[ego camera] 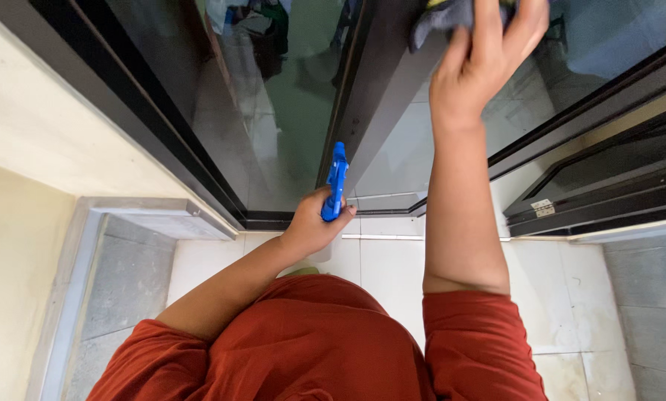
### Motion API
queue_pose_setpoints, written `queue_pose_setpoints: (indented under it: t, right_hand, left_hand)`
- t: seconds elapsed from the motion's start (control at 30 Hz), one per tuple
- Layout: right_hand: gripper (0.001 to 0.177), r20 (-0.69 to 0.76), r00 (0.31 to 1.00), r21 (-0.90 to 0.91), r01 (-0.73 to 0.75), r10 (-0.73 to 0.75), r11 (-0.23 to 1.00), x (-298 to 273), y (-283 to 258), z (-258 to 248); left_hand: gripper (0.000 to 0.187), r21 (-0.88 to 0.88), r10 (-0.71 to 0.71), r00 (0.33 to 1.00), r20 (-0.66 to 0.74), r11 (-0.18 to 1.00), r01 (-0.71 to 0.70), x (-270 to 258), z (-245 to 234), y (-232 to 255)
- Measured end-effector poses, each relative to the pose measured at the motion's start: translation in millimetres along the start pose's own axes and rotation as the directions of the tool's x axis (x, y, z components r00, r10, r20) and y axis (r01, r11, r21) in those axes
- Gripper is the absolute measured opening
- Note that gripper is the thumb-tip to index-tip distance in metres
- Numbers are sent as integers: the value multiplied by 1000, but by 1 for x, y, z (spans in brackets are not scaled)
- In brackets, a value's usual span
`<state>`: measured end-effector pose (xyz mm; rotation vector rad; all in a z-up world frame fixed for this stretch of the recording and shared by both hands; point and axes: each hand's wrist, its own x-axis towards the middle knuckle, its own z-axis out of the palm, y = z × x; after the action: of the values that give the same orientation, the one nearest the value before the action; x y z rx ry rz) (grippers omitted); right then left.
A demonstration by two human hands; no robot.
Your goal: The person sprays liquid from a spray bottle onto a glass window and wipes the glass and its black frame with a cloth.
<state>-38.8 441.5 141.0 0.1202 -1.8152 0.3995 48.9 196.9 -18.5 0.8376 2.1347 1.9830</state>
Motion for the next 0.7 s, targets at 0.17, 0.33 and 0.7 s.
queue_pose_setpoints:
  t: [0.17,0.33,0.7]
  right_hand:
    - [51,13,996,-98,84,-83,992,-59,37,62]
    - [45,311,908,-81,-269,280,960,-273,51,90]
    - [41,-87,957,132,-265,277,955,-118,75,64]
  left_hand:
    - [24,60,67,997,31,996,-69,15,-16,-8]
    - [24,103,27,999,25,994,-29,24,-34,-28]
    - [23,51,46,998,37,998,-48,43,-18,-40]
